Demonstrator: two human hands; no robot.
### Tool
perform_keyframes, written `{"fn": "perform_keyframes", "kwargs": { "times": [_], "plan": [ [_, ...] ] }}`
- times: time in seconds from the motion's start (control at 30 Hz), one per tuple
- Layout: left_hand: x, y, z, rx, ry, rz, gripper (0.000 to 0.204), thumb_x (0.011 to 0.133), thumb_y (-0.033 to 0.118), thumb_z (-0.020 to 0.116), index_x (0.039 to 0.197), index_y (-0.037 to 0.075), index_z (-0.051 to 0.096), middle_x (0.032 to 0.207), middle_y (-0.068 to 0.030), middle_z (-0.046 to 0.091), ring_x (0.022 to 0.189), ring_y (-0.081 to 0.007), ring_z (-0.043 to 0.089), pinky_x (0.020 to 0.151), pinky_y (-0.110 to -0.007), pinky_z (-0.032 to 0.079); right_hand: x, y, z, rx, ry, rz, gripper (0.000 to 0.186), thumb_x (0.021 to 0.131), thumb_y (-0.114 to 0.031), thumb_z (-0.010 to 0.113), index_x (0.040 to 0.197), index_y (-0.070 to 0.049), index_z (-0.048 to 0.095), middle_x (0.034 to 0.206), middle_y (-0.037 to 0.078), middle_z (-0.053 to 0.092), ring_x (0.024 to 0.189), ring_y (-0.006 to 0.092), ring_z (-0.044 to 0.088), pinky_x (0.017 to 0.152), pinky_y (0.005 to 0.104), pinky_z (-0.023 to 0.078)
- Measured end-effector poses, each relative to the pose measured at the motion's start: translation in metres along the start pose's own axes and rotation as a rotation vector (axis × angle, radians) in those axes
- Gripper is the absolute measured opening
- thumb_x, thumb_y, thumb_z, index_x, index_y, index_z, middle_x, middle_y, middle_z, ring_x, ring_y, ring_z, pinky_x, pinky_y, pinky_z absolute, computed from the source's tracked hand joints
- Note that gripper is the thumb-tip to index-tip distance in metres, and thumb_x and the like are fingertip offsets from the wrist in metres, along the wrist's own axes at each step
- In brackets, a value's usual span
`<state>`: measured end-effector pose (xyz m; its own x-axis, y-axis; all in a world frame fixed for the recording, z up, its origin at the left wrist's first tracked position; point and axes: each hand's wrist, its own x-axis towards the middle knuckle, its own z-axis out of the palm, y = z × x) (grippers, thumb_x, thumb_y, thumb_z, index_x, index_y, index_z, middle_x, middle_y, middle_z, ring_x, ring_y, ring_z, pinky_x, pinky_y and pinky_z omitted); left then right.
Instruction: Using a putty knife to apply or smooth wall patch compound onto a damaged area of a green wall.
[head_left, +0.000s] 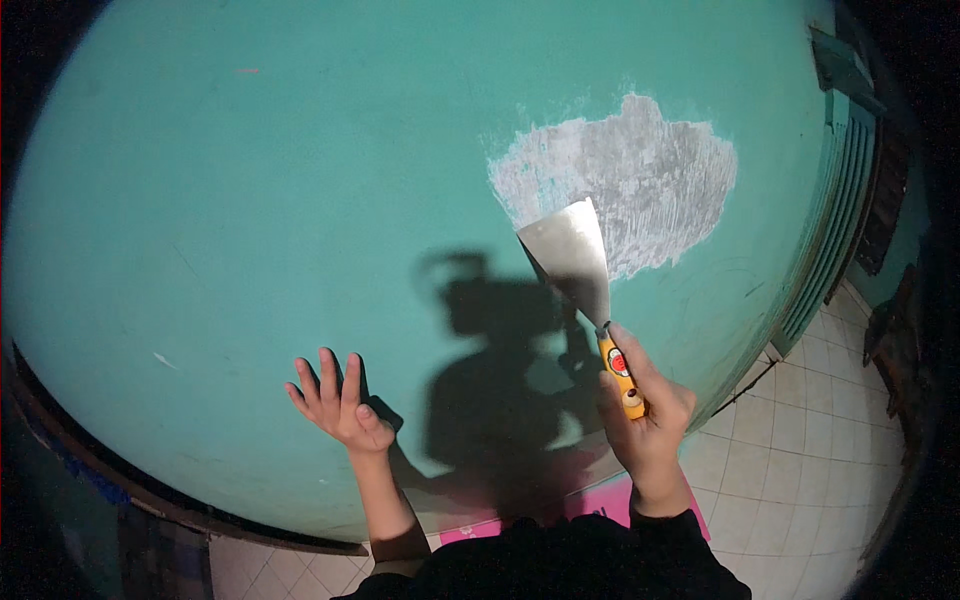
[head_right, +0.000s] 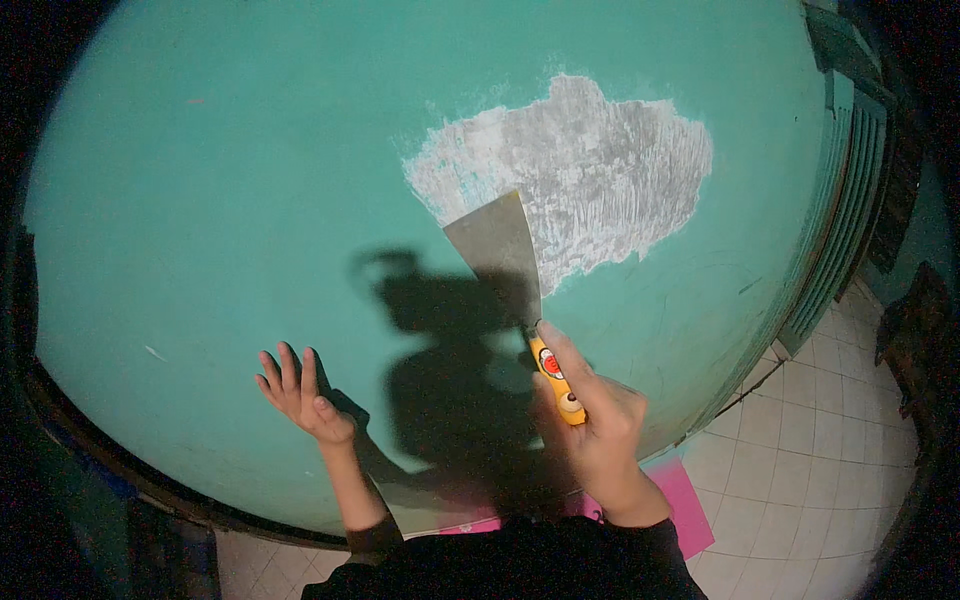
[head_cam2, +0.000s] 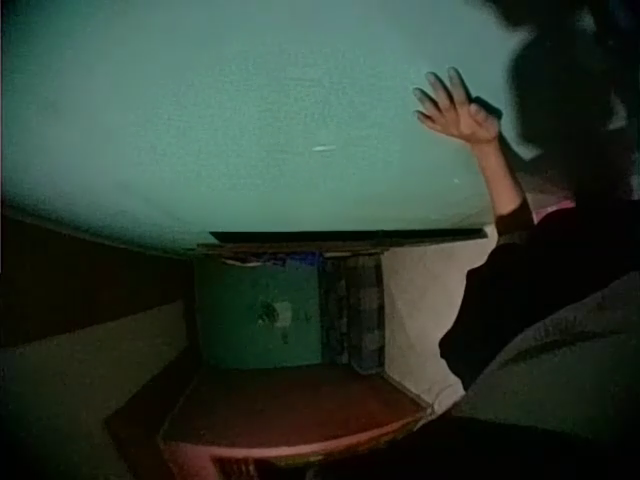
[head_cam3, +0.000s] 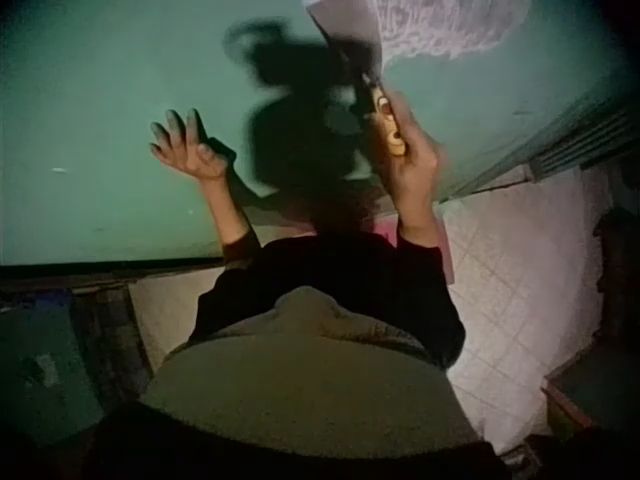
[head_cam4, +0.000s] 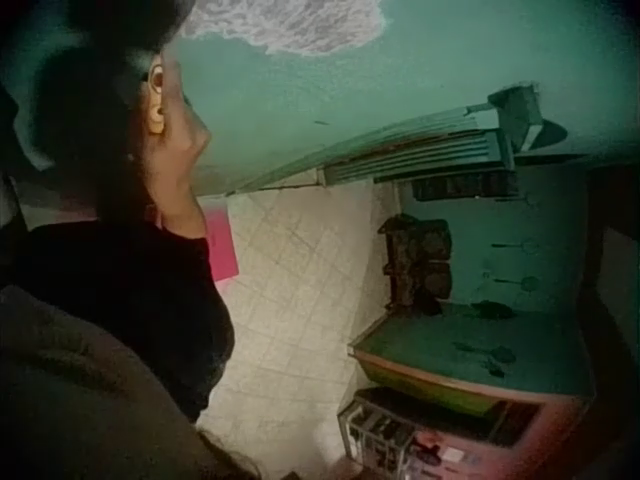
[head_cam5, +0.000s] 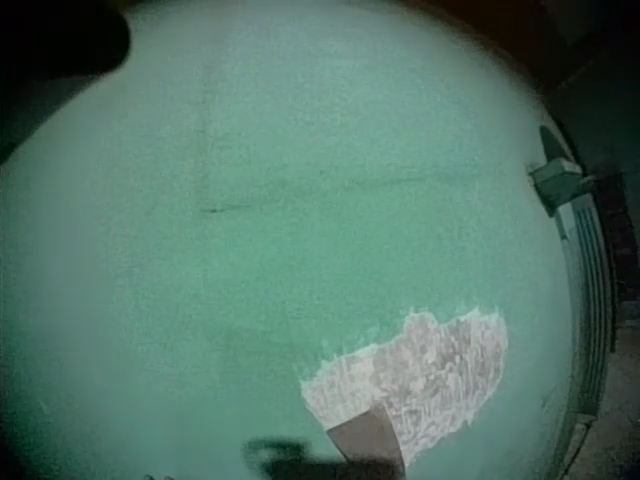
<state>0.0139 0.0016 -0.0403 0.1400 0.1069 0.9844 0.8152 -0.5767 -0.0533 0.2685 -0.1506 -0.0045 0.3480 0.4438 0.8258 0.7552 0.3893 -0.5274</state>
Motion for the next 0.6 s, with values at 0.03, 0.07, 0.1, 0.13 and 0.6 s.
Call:
{"fn": "perform_keyframes", "kwargs": {
  "times": [0.03, 0.07, 0.1, 0.13, 0.6],
  "plan": [
    [0.001, 0.000, 0.002, -0.005, 0.003, 0.001, 0.050, 0.090, 0.030, 0.021, 0.116, 0.010, 0.059, 0.130, -0.0105, 0.047, 0.128, -0.0351, 0.031, 0.108, -0.048, 0.007, 0.002, 0.001, 0.002, -0.004, 0.004, -0.001, 0.040, 0.074, -0.002, 0.066, 0.113, -0.003, 0.059, 0.070, 0.017, 0.061, 0.050, 0.0192, 0.055, 0.052, 0.0256, 0.045],
    [0.003, 0.001, 0.004, -0.006, 0.004, -0.002, 0.050, 0.090, 0.030, 0.021, 0.116, 0.010, 0.059, 0.130, -0.0106, 0.047, 0.128, -0.0351, 0.031, 0.108, -0.048, 0.007, 0.005, 0.001, 0.006, -0.013, 0.027, -0.025, 0.040, 0.074, -0.002, 0.066, 0.114, -0.003, 0.058, 0.069, 0.017, 0.060, 0.050, 0.0190, 0.055, 0.052, 0.0256, 0.045],
    [0.001, 0.001, 0.001, -0.004, -0.002, -0.003, 0.050, 0.090, 0.030, 0.021, 0.116, 0.010, 0.058, 0.130, -0.0107, 0.047, 0.128, -0.0351, 0.031, 0.108, -0.048, 0.007, 0.004, 0.000, 0.007, -0.020, 0.047, -0.043, 0.040, 0.074, -0.001, 0.065, 0.114, -0.003, 0.058, 0.068, 0.017, 0.060, 0.049, 0.0188, 0.055, 0.051, 0.0257, 0.045],
    [0.000, 0.002, 0.001, -0.007, -0.006, -0.001, 0.050, 0.090, 0.030, 0.021, 0.116, 0.010, 0.058, 0.130, -0.0107, 0.047, 0.128, -0.0351, 0.031, 0.108, -0.048, 0.007, 0.004, -0.001, 0.007, -0.021, 0.047, -0.038, 0.040, 0.074, -0.001, 0.065, 0.114, -0.003, 0.058, 0.068, 0.017, 0.060, 0.049, 0.0188, 0.055, 0.051, 0.0257, 0.045],
    [-0.003, -0.002, 0.000, 0.014, -0.009, 0.019, 0.051, 0.091, 0.031, 0.019, 0.115, 0.009, 0.060, 0.130, -0.0109, 0.048, 0.128, -0.0354, 0.032, 0.108, -0.048, 0.008, 0.000, -0.008, -0.001, -0.018, 0.013, 0.017, 0.039, 0.075, -0.002, 0.064, 0.113, -0.004, 0.059, 0.063, 0.014, 0.058, 0.047, 0.0191, 0.054, 0.051, 0.0261, 0.044]
  ]
}}
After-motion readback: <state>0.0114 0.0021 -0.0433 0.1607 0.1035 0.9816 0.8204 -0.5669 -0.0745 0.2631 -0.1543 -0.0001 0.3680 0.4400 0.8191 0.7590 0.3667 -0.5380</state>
